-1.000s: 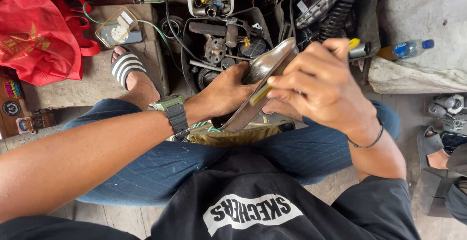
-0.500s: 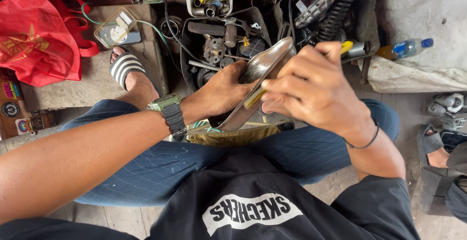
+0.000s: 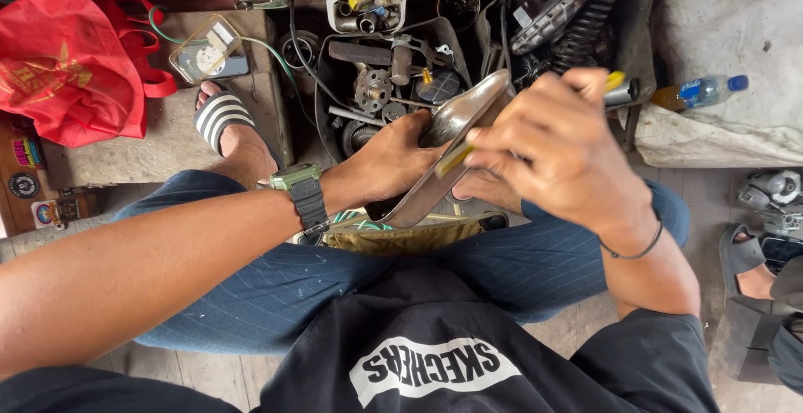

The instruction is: A person cleans a motorcycle clutch cover using a small brush to scrub away dirt and grime.

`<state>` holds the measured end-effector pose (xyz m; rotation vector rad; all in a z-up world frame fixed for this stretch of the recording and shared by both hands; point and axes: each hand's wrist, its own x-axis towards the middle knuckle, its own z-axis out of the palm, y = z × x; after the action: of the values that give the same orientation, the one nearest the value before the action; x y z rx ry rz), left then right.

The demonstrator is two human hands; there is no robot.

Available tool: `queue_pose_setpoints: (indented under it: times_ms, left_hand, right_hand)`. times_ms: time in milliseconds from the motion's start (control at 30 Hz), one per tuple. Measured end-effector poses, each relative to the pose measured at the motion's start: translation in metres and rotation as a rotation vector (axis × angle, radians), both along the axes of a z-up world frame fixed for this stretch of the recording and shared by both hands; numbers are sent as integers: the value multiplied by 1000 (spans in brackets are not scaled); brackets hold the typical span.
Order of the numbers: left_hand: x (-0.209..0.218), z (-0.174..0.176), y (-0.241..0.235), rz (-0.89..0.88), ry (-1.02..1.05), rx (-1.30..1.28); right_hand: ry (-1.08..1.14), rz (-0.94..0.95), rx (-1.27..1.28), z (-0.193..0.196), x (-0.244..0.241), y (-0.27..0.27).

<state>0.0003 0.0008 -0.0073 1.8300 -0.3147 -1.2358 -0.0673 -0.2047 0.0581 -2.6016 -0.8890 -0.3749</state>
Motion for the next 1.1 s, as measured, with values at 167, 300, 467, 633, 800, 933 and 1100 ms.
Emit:
queue_pose_setpoints:
  times_ms: [167, 300, 467, 633, 800, 933, 1100]
  left_hand:
    - [1, 11, -1, -7, -16, -64]
    - [5, 21, -4, 15, 46, -6]
    - [3, 11, -5, 14, 25, -11]
    - [1, 1, -3, -21, -29, -51]
    - [3, 11, -5, 21, 37, -54]
    - [3, 13, -4, 57, 82, -87]
    - [0, 0, -2, 22, -4, -55]
  right_hand:
    - [-10, 29, 35, 6, 1, -3]
    - [6, -103, 94, 11, 7, -20]
    - [-37, -65, 43, 3, 3, -12]
    - [-27, 31, 37, 7, -2, 3]
    - [-9, -86, 103, 10, 9, -22]
    - [-42, -93, 111, 3, 10, -22]
    - [-21, 25, 64, 7, -5, 13]
